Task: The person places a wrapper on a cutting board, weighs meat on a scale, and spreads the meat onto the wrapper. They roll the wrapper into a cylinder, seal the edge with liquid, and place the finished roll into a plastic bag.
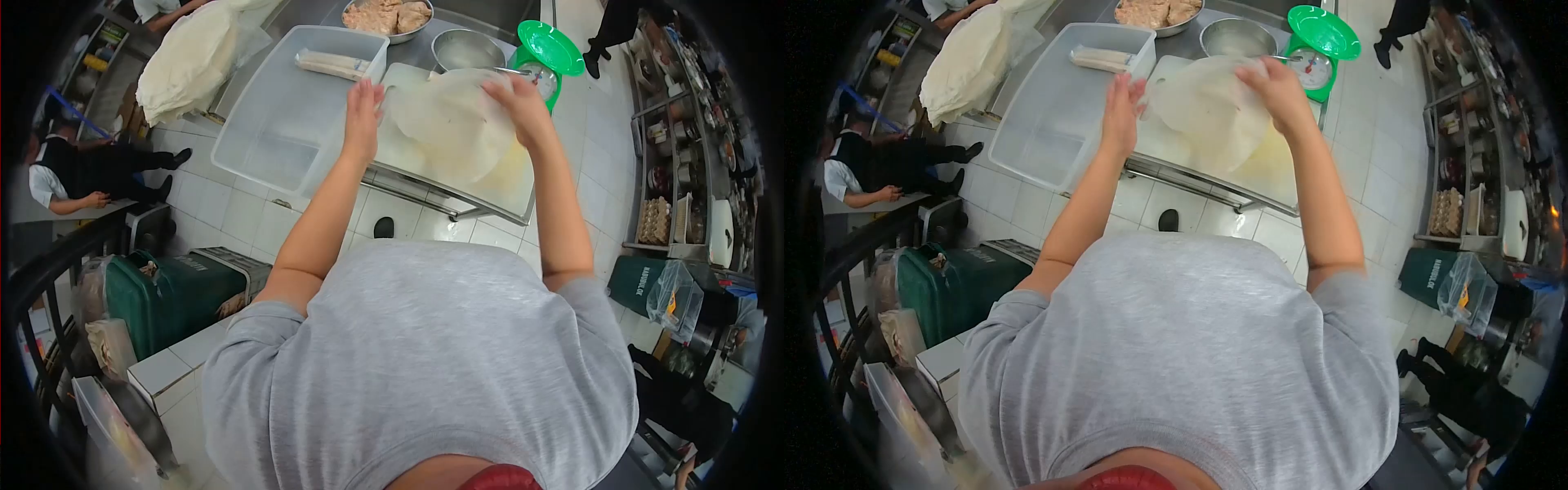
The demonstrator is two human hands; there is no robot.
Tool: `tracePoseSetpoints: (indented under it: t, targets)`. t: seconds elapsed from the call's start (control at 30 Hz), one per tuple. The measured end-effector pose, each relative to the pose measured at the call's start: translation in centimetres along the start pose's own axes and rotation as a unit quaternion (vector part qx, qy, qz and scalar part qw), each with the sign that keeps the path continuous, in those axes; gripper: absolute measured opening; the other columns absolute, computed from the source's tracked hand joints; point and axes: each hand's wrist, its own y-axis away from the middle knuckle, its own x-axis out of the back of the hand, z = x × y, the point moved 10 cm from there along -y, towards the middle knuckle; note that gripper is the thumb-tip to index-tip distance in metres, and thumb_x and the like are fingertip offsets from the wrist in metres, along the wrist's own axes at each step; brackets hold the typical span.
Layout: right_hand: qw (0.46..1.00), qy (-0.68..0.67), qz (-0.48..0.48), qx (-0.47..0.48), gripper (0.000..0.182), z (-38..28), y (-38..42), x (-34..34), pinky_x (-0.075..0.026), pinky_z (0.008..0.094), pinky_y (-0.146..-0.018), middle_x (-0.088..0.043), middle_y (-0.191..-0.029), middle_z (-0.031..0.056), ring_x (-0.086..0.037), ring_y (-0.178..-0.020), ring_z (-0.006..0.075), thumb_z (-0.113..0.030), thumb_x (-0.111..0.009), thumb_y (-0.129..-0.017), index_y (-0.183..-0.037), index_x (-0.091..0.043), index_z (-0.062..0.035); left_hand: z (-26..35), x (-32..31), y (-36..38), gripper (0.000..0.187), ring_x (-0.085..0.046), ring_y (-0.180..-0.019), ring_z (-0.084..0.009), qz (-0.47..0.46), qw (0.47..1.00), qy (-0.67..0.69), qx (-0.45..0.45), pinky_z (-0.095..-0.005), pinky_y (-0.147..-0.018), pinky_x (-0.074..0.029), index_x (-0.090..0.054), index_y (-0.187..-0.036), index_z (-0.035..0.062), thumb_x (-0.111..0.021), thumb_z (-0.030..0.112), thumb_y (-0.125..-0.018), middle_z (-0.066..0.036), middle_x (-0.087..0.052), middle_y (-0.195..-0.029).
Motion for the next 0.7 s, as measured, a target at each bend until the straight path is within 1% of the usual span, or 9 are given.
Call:
tracePoseSetpoints:
  t: [0.07,0.1,0.17,0.27,0.33,0.43,0.57,0.63,0.7]
  targets:
    - [0.992,-0.089,0.080,-0.037,0.030,6.1,1.8,3.4,-0.050,0.0288,-0.071,-0.066,-0.094,0.0083,-0.061,-0.081,0.0159,-0.013,-0.067,-0.084,-0.109,-0.060,0.0024,-4.9,1.5,1.7,0.077,-0.052,-0.110,-0.0225,0.054,0.995,-0.021,0.081,-0.0377,-0.095,-0.038,-0.035,-0.134,0.0022,-0.059,0.057,-0.085,-0.012,-0.055,-0.121]
    - [0.984,-0.121,0.115,-0.054,0.029,9.1,1.6,2.4,-0.051,0.0289,-0.068,-0.066,-0.092,0.0083,-0.061,-0.078,0.0158,-0.013,-0.067,-0.083,-0.107,-0.061,0.0029,-5.0,3.8,0.9,0.074,-0.054,-0.105,-0.0232,0.053,0.989,-0.111,0.087,-0.0371,-0.091,-0.041,-0.039,-0.130,0.0007,-0.060,0.055,-0.085,-0.013,-0.057,-0.117]
    - [0.969,-0.037,0.181,-0.163,0.029,16.2,4.7,5.0,-0.050,0.0301,-0.059,-0.066,-0.086,0.0082,-0.061,-0.071,0.0161,-0.014,-0.068,-0.081,-0.104,-0.062,0.0033,-8.6,3.3,1.9,0.067,-0.059,-0.095,-0.0246,0.048,0.960,-0.248,0.122,-0.0360,-0.083,-0.045,-0.046,-0.123,-0.0022,-0.062,0.051,-0.085,-0.015,-0.060,-0.109]
    - [0.959,0.118,0.166,-0.197,0.027,20.7,6.4,6.1,-0.048,0.0310,-0.048,-0.064,-0.081,0.0070,-0.060,-0.062,0.0148,-0.019,-0.065,-0.085,-0.102,-0.061,0.0019,-6.9,0.6,1.9,0.052,-0.060,-0.085,-0.0280,-0.048,0.861,-0.506,0.028,-0.0383,-0.075,-0.048,-0.057,-0.105,-0.0025,-0.067,0.044,-0.083,-0.016,-0.061,-0.097]
    - [0.943,0.181,0.181,-0.211,0.025,19.0,7.4,6.3,-0.046,0.0309,-0.044,-0.063,-0.075,0.0084,-0.059,-0.059,0.0149,-0.019,-0.065,-0.085,-0.097,-0.061,0.0030,-6.4,-0.4,2.0,0.042,-0.060,-0.084,-0.0304,-0.028,0.848,-0.528,-0.025,-0.0402,-0.075,-0.048,-0.060,-0.093,-0.0004,-0.069,0.038,-0.080,-0.017,-0.061,-0.093]
    - [0.920,0.271,0.234,-0.157,0.024,18.8,7.1,7.8,-0.047,0.0329,-0.049,-0.062,-0.070,0.0100,-0.060,-0.059,0.0188,-0.021,-0.066,-0.083,-0.089,-0.062,0.0018,-7.2,-1.9,1.9,0.031,-0.059,-0.084,-0.0335,-0.052,0.823,-0.563,-0.062,-0.0425,-0.074,-0.047,-0.061,-0.083,0.0026,-0.070,0.032,-0.078,-0.017,-0.060,-0.091]
    - [0.856,0.456,0.170,-0.172,0.029,18.4,7.5,7.1,-0.049,0.0384,-0.061,-0.065,-0.076,0.0114,-0.062,-0.063,0.0264,-0.028,-0.069,-0.079,-0.089,-0.061,-0.0025,-8.4,-2.0,2.0,0.023,-0.058,-0.083,-0.0354,-0.076,0.802,-0.586,-0.085,-0.0443,-0.072,-0.047,-0.060,-0.079,0.0044,-0.069,0.025,-0.077,-0.017,-0.061,-0.089]
    - [0.838,0.478,0.103,-0.240,0.033,17.9,8.2,6.7,-0.049,0.0405,-0.069,-0.067,-0.083,0.0120,-0.063,-0.069,0.0297,-0.031,-0.070,-0.077,-0.092,-0.061,-0.0042,-7.7,-1.6,3.1,0.021,-0.060,-0.080,-0.0355,-0.103,0.799,-0.592,-0.039,-0.0447,-0.071,-0.048,-0.061,-0.085,0.0036,-0.068,0.022,-0.077,-0.016,-0.061,-0.086]
    - [0.816,0.530,0.071,-0.220,0.035,16.8,7.5,7.0,-0.049,0.0416,-0.071,-0.067,-0.088,0.0134,-0.064,-0.076,0.0307,-0.033,-0.071,-0.077,-0.096,-0.061,-0.0044,-7.1,-1.1,3.9,0.022,-0.061,-0.078,-0.0355,-0.122,0.808,-0.576,0.006,-0.0447,-0.071,-0.049,-0.061,-0.089,0.0029,-0.067,0.020,-0.077,-0.016,-0.062,-0.082]
